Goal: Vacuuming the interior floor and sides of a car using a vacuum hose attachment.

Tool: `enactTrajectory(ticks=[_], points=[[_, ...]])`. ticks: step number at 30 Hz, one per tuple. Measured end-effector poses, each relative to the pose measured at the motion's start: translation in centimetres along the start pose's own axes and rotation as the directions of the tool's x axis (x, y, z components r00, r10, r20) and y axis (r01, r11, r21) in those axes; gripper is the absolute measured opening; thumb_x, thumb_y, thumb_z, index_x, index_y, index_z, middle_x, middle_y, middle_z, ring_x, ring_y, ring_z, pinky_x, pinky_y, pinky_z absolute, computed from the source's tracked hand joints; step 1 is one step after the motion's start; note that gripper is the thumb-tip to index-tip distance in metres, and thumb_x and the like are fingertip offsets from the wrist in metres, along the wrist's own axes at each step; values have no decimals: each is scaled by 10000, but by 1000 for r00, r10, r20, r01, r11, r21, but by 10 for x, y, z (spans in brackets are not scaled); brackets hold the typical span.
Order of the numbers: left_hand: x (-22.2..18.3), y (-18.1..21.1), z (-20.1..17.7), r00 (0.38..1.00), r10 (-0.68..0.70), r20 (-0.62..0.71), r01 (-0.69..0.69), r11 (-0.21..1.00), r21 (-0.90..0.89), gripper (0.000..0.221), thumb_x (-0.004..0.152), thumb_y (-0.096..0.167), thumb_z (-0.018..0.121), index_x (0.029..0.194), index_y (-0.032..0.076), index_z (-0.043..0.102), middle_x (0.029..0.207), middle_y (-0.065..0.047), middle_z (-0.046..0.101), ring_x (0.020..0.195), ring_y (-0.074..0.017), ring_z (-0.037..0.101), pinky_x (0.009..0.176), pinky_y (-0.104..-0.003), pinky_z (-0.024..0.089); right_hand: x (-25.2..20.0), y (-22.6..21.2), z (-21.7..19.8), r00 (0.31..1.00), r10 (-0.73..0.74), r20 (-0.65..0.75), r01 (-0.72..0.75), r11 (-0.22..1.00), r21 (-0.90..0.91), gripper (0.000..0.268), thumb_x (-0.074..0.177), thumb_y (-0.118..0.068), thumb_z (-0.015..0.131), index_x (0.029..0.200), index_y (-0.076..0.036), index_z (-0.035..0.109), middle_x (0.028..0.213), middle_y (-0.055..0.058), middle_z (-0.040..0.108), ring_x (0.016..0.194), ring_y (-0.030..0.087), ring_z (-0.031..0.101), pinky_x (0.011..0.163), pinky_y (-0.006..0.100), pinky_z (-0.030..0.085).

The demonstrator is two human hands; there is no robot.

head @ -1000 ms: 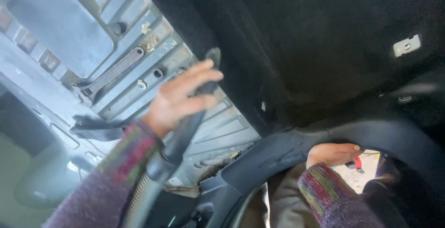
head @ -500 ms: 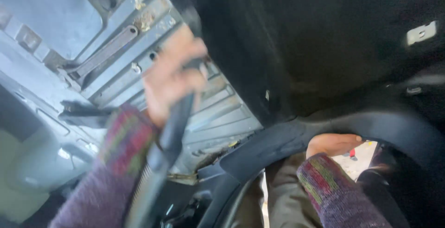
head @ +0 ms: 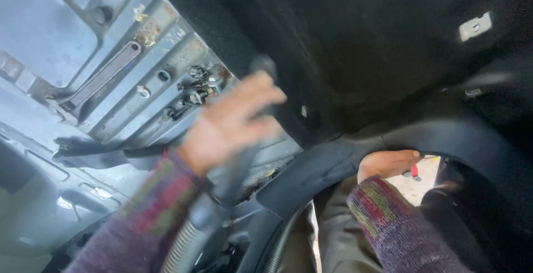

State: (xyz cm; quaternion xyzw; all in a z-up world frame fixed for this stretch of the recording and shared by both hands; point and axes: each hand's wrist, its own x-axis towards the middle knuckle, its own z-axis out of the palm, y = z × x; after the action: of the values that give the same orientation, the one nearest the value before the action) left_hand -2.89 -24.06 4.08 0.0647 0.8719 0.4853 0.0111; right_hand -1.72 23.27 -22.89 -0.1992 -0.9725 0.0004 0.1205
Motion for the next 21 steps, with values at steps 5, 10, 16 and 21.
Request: enactTrajectory(ticks=[5, 10, 16, 21], points=[[-16, 14, 7, 998, -44, -47, 49, 994, 94, 186, 835, 183, 749, 1014, 204, 702, 1358, -122, 620, 1349, -331, 587, 1070, -540, 525, -1, -24, -87, 1000, -17, 4, 17, 998, -53, 382, 1167, -218, 471, 1426, 55, 535, 1428, 285, 589, 1316, 396, 570, 1206, 422, 391], [-29, -16, 22, 981, -130, -142, 123, 991, -54, 309, 865, 187, 817, 1128, 96, 685, 1368, -198, 600, 1315, -388, 601, 1064, -512, 547, -9, -148, -231, 802, -225, 554, -286, 669, 686, 726, 1041, 22, 520, 1665, -18, 152, 1734, 237, 179, 1431, 356, 391, 1161, 458, 349], [-34, 73, 72, 981, 11, 193, 13, 992, -126, 205, 861, 107, 717, 1055, 169, 700, 1418, -150, 608, 1439, -398, 558, 1134, -433, 519, -21, -173, -267, 422, -845, 329, 53, 385, 921, 753, 906, 38, 599, 1566, -58, 251, 1625, 242, 294, 1501, 415, 378, 1251, 507, 319], [23, 93, 51, 883, -456, 110, 457, 786, -415, 361, 905, 51, 647, 1258, 101, 594, 1573, -237, 471, 1509, -420, 453, 1160, -477, 492, -40, -247, -249, 764, -583, 277, -124, 288, 950, 621, 935, -120, 724, 1464, -89, 400, 1523, 277, 441, 1391, 386, 493, 1181, 457, 421]])
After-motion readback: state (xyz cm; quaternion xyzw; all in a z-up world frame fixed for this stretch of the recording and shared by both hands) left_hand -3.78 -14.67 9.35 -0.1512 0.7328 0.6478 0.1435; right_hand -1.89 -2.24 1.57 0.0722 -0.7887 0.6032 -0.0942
